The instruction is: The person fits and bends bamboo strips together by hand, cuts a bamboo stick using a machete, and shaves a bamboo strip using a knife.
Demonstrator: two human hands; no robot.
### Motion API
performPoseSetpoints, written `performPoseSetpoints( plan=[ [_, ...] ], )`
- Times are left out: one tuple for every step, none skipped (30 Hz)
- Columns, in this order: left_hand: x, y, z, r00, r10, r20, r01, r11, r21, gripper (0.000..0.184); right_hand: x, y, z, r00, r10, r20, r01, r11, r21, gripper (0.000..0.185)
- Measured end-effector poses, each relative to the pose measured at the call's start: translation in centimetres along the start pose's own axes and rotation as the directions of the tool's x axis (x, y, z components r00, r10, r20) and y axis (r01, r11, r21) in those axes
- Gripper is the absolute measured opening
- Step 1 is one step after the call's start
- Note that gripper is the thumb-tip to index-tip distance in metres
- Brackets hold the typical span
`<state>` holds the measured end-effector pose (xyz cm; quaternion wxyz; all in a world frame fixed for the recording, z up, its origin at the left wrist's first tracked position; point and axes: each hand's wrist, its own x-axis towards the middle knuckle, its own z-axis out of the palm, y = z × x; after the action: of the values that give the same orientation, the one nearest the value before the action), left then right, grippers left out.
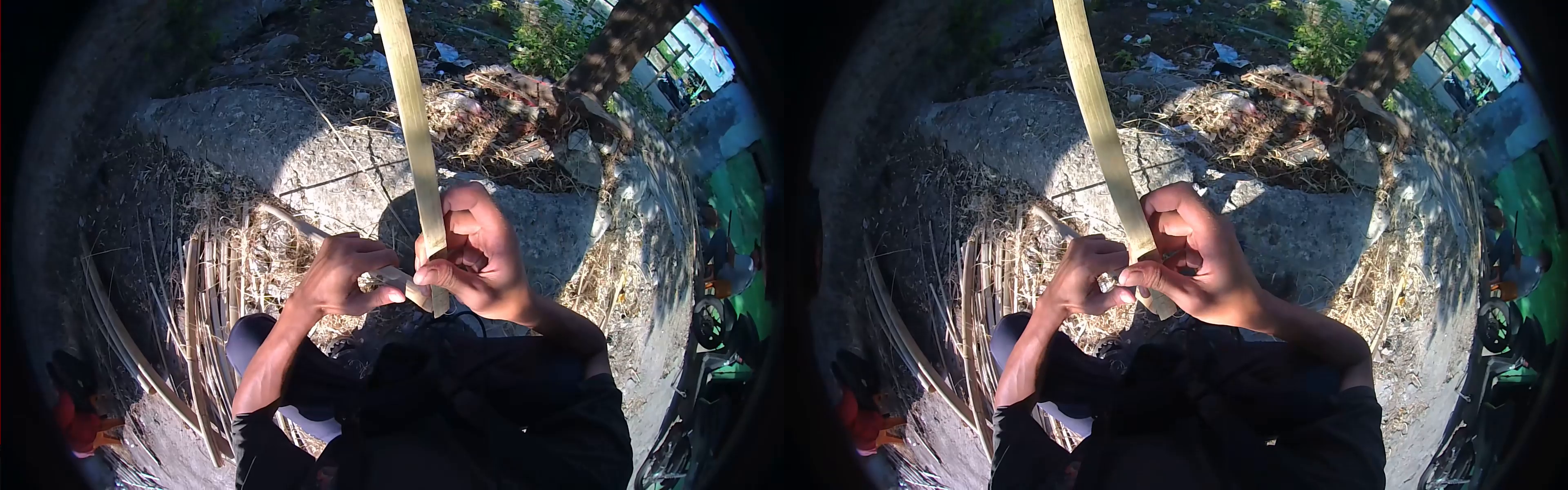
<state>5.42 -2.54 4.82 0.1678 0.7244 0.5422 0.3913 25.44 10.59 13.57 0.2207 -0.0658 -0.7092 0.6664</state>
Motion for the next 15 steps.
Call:
performPoseSetpoints(
  plan=[
    [-0.05, -0.25, 0.21, 0.999, 0.028, -0.030, -0.028, 1.000, -0.001, 0.055, -0.05, 0.02, -0.04, 1.000, 0.002, 0.001, -0.002, 1.000, 0.001, 0.054],
    [-0.07, -0.40, 0.37, 0.999, 0.026, -0.030, -0.026, 1.000, -0.002, 0.055, -0.10, 0.03, -0.12, 1.000, -0.004, 0.017, 0.004, 1.000, 0.000, 0.055],
    [-0.06, -0.52, 0.51, 0.997, 0.053, -0.061, -0.053, 0.999, 0.001, 0.055, -0.14, 0.05, -0.19, 0.999, -0.010, 0.032, 0.010, 1.000, 0.000, 0.057],
    [-0.05, -0.59, 0.59, 0.993, 0.080, -0.092, -0.080, 0.997, 0.005, 0.055, -0.18, 0.12, -0.28, 0.999, -0.010, 0.033, 0.009, 1.000, 0.001, 0.057],
    [-0.05, -0.64, 0.61, 0.993, 0.079, -0.092, -0.079, 0.997, 0.005, 0.055, -0.23, 0.21, -0.39, 0.999, -0.006, 0.051, 0.004, 0.999, 0.042, 0.058],
    [-0.06, -0.68, 0.63, 0.994, 0.077, -0.076, -0.078, 0.997, -0.006, 0.055, -0.28, 0.28, -0.46, 0.998, -0.003, 0.068, -0.003, 0.997, 0.083, 0.058],
    [-0.05, -0.71, 0.63, 0.995, 0.076, -0.060, -0.077, 0.997, -0.017, 0.055, -0.30, 0.23, -0.47, 0.998, -0.003, 0.068, -0.003, 0.996, 0.084, 0.058],
    [-0.03, -0.74, 0.61, 0.995, 0.075, -0.059, -0.076, 0.997, -0.017, 0.055, -0.33, 0.11, -0.46, 0.997, -0.004, 0.078, -0.003, 0.996, 0.086, 0.059],
    [0.00, -0.77, 0.55, 0.996, 0.082, -0.036, -0.082, 0.997, 0.009, 0.056, -0.35, 0.02, -0.44, 0.996, -0.005, 0.087, -0.002, 0.996, 0.089, 0.059],
    [0.01, -0.78, 0.52, 0.996, 0.090, -0.014, -0.089, 0.995, 0.035, 0.056, -0.36, -0.01, -0.41, 0.996, -0.005, 0.088, -0.003, 0.996, 0.089, 0.059],
    [0.04, -0.77, 0.55, 0.996, 0.089, -0.014, -0.089, 0.995, 0.035, 0.056, -0.39, -0.03, -0.39, 0.996, -0.008, 0.091, 0.000, 0.997, 0.082, 0.058],
    [0.07, -0.72, 0.63, 0.995, 0.097, -0.027, -0.097, 0.995, 0.017, 0.057, -0.41, -0.06, -0.37, 0.996, -0.010, 0.094, 0.003, 0.997, 0.076, 0.058],
    [0.11, -0.69, 0.67, 0.994, 0.106, -0.040, -0.106, 0.994, -0.001, 0.058, -0.34, -0.15, -0.41, 0.996, -0.009, 0.094, 0.002, 0.997, 0.076, 0.058],
    [0.12, -0.69, 0.68, 0.994, 0.106, -0.040, -0.106, 0.994, -0.001, 0.058, -0.23, -0.26, -0.50, 0.993, -0.028, 0.119, 0.024, 0.999, 0.031, 0.059],
    [0.13, -0.67, 0.67, 0.993, 0.107, -0.041, -0.107, 0.994, 0.000, 0.059, -0.17, -0.30, -0.54, 0.988, -0.044, 0.145, 0.047, 0.999, -0.014, 0.061]
  ],
)
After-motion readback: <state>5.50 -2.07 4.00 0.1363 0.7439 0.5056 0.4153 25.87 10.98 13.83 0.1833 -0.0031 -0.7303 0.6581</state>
